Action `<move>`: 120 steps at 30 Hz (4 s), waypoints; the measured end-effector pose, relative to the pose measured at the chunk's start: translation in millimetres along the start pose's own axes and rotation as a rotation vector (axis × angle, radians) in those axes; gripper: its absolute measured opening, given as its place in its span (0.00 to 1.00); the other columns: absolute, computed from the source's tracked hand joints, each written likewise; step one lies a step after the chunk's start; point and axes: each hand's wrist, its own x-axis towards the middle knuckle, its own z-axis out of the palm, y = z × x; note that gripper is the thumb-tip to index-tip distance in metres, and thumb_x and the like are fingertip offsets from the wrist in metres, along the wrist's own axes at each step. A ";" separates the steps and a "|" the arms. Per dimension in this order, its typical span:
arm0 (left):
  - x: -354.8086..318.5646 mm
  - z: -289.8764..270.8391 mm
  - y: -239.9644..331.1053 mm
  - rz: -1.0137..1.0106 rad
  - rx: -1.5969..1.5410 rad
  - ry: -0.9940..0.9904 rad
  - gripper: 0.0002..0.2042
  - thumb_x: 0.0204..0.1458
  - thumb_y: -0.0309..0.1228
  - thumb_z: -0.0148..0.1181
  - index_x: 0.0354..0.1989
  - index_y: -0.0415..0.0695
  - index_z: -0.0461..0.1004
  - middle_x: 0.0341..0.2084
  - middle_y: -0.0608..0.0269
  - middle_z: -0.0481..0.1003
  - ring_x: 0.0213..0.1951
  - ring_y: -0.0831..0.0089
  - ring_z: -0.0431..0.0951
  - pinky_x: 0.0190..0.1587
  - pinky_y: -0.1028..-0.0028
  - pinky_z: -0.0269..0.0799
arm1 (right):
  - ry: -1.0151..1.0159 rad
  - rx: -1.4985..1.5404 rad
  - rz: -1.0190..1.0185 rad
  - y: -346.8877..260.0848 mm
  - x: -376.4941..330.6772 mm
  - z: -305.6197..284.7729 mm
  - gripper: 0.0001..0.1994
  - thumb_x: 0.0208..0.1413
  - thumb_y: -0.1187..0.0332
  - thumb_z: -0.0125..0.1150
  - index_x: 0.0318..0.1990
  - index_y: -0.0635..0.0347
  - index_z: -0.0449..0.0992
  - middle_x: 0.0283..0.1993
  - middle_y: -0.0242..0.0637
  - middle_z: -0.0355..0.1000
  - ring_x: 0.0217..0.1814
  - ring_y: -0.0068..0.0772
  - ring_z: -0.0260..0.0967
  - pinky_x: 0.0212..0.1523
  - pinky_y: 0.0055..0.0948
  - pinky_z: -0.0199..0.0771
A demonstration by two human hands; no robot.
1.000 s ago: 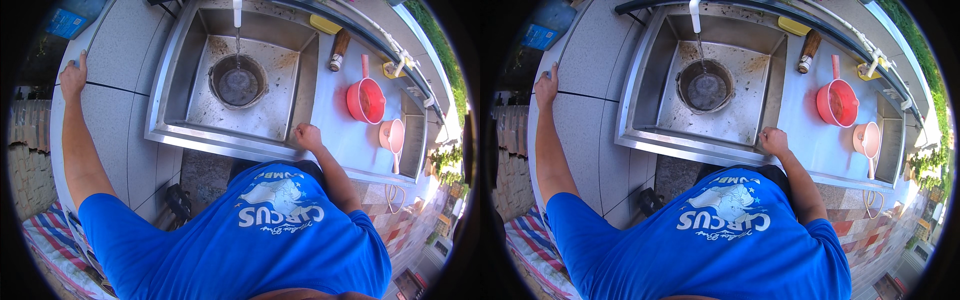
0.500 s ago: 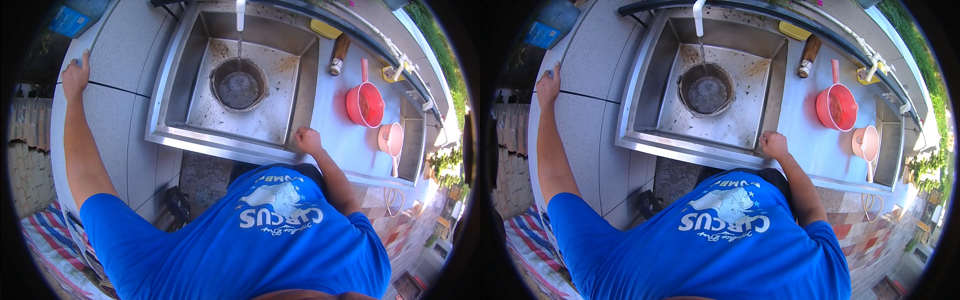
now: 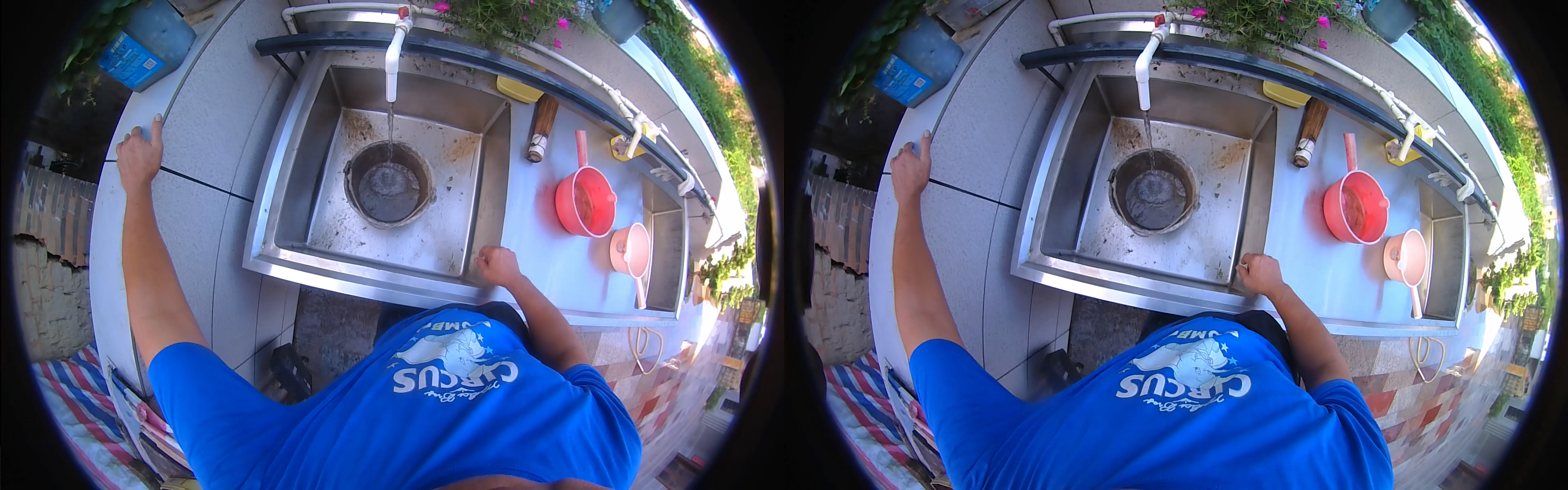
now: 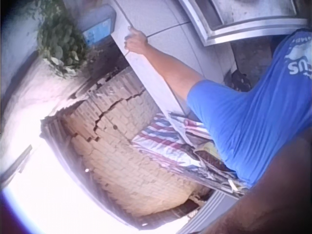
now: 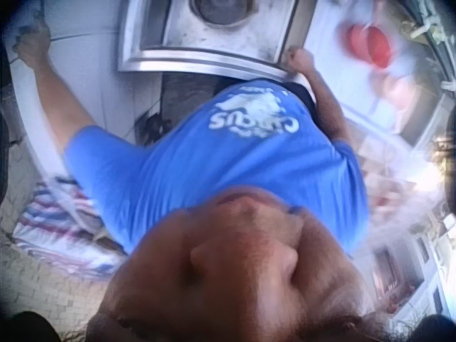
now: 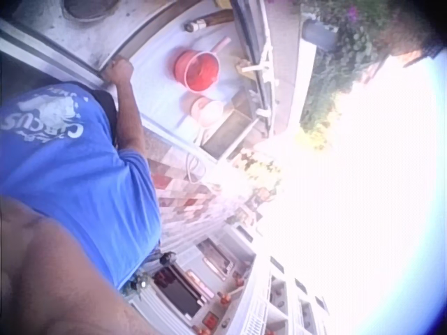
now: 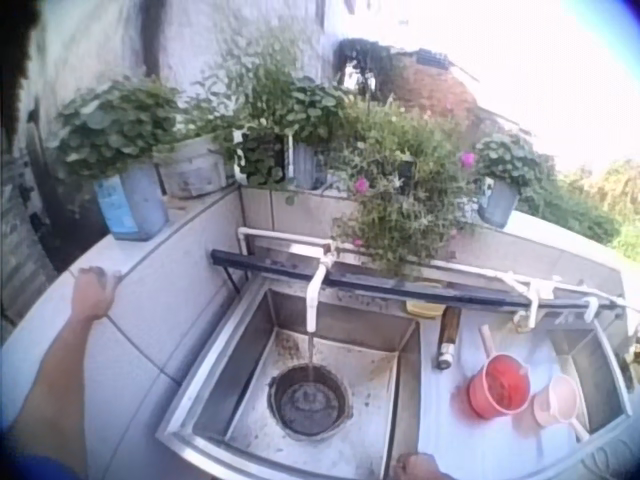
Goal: The person washes a mortar and pestle, then picks leaves from potted plants and places them into the mortar. The person later uses a knife to cut stems from a leafy plant and gathers the cuttings into a bowl.
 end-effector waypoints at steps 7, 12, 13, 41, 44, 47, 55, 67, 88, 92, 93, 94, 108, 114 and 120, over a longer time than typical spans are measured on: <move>-4.7 -3.2 3.6 -0.003 -0.007 0.027 0.39 0.62 0.62 0.44 0.48 0.29 0.78 0.45 0.33 0.78 0.50 0.37 0.76 0.55 0.47 0.71 | -0.135 -0.060 0.008 -2.9 5.6 -8.0 0.14 0.56 0.55 0.62 0.41 0.54 0.82 0.38 0.47 0.81 0.43 0.52 0.79 0.46 0.48 0.80; -4.8 -4.1 7.3 0.001 -0.014 0.012 0.39 0.62 0.62 0.44 0.48 0.30 0.79 0.44 0.33 0.78 0.50 0.37 0.76 0.54 0.47 0.72 | -0.208 -0.089 0.007 0.3 11.1 -10.4 0.16 0.56 0.54 0.62 0.44 0.54 0.83 0.39 0.47 0.81 0.44 0.53 0.79 0.47 0.47 0.80; -5.1 -5.1 4.5 -0.001 -0.009 0.014 0.39 0.62 0.63 0.44 0.47 0.30 0.79 0.44 0.33 0.78 0.50 0.37 0.76 0.54 0.47 0.72 | -0.211 -0.082 -0.008 0.2 12.2 -10.8 0.16 0.56 0.54 0.62 0.44 0.54 0.83 0.39 0.48 0.81 0.44 0.53 0.79 0.47 0.47 0.80; 6.5 14.6 -12.4 -0.006 0.076 -0.011 0.44 0.59 0.69 0.39 0.55 0.35 0.78 0.47 0.37 0.79 0.53 0.40 0.78 0.57 0.50 0.72 | -0.157 -0.176 -0.037 1.6 14.4 -4.5 0.14 0.56 0.55 0.62 0.43 0.52 0.83 0.32 0.40 0.82 0.38 0.47 0.81 0.44 0.45 0.80; 6.1 15.2 -15.8 0.001 0.073 -0.008 0.44 0.59 0.69 0.39 0.55 0.35 0.78 0.46 0.37 0.80 0.53 0.41 0.78 0.58 0.52 0.72 | -0.154 -0.204 -0.056 -0.7 15.1 -5.8 0.15 0.56 0.55 0.62 0.43 0.52 0.83 0.32 0.40 0.82 0.38 0.48 0.81 0.44 0.45 0.80; 5.4 13.6 -13.4 0.009 0.060 0.010 0.44 0.59 0.69 0.39 0.55 0.33 0.78 0.45 0.35 0.80 0.52 0.40 0.79 0.58 0.51 0.72 | -0.155 -0.192 -0.049 0.5 14.9 -4.7 0.14 0.56 0.55 0.62 0.43 0.52 0.83 0.31 0.40 0.82 0.38 0.47 0.81 0.44 0.45 0.80; 11.1 23.5 -24.2 0.041 0.059 0.004 0.44 0.58 0.69 0.39 0.57 0.36 0.77 0.47 0.35 0.79 0.54 0.39 0.77 0.60 0.51 0.70 | -0.145 -0.190 -0.057 -2.6 13.9 -8.4 0.14 0.56 0.55 0.62 0.43 0.53 0.83 0.35 0.44 0.82 0.39 0.49 0.80 0.43 0.45 0.80; 20.0 33.7 -36.1 0.041 0.107 -0.045 0.45 0.58 0.70 0.36 0.60 0.38 0.75 0.52 0.37 0.77 0.57 0.41 0.76 0.62 0.51 0.69 | -0.157 -0.182 -0.036 -3.9 14.8 -9.6 0.15 0.57 0.55 0.62 0.44 0.53 0.83 0.36 0.46 0.81 0.41 0.51 0.80 0.45 0.46 0.80; 12.3 25.0 -29.6 0.065 0.057 0.016 0.45 0.58 0.69 0.40 0.56 0.32 0.76 0.46 0.33 0.78 0.53 0.40 0.78 0.58 0.51 0.72 | -0.107 -0.055 -0.217 -35.0 99.1 -119.8 0.14 0.57 0.62 0.62 0.45 0.61 0.81 0.34 0.51 0.80 0.40 0.55 0.78 0.45 0.48 0.78; 6.8 15.6 -19.0 0.020 0.029 -0.016 0.46 0.58 0.70 0.40 0.55 0.32 0.76 0.47 0.34 0.78 0.54 0.40 0.77 0.58 0.50 0.72 | 0.007 -0.063 -0.285 -55.3 140.1 -175.7 0.15 0.57 0.62 0.63 0.46 0.63 0.81 0.36 0.52 0.80 0.40 0.54 0.79 0.44 0.46 0.77; 10.9 13.9 -19.9 0.012 0.039 -0.046 0.45 0.58 0.70 0.40 0.55 0.32 0.77 0.48 0.34 0.78 0.55 0.40 0.77 0.58 0.50 0.72 | 0.045 -0.058 -0.320 -59.9 153.6 -189.7 0.15 0.57 0.62 0.63 0.46 0.63 0.81 0.36 0.52 0.80 0.40 0.53 0.79 0.45 0.45 0.77; 13.8 12.3 -19.7 0.005 0.049 -0.075 0.45 0.58 0.70 0.40 0.55 0.32 0.77 0.49 0.34 0.78 0.56 0.39 0.76 0.58 0.50 0.72 | 0.084 -0.052 -0.356 -66.2 166.0 -202.2 0.16 0.57 0.62 0.63 0.46 0.64 0.80 0.36 0.52 0.80 0.40 0.53 0.79 0.45 0.45 0.77; 0.4 3.2 -3.1 -0.019 0.041 -0.024 0.43 0.59 0.67 0.45 0.52 0.30 0.78 0.46 0.36 0.79 0.52 0.40 0.76 0.55 0.48 0.73 | 0.428 -0.109 -0.540 -168.6 310.6 -330.3 0.18 0.60 0.56 0.63 0.42 0.65 0.82 0.37 0.50 0.80 0.42 0.51 0.79 0.46 0.43 0.77; -2.2 7.5 -1.5 -0.034 0.008 -0.038 0.45 0.57 0.69 0.44 0.55 0.30 0.76 0.47 0.37 0.79 0.54 0.40 0.75 0.56 0.49 0.73 | 0.441 -0.192 -0.478 -172.4 371.2 -328.8 0.21 0.62 0.52 0.60 0.47 0.65 0.82 0.39 0.51 0.80 0.43 0.49 0.78 0.48 0.42 0.75; 2.0 18.4 -23.2 -0.018 0.022 -0.040 0.46 0.56 0.71 0.44 0.59 0.32 0.74 0.46 0.36 0.80 0.52 0.42 0.80 0.54 0.53 0.77 | 0.462 -0.066 -0.510 -173.9 416.0 -329.4 0.18 0.63 0.56 0.55 0.42 0.66 0.79 0.31 0.54 0.77 0.33 0.47 0.75 0.38 0.45 0.74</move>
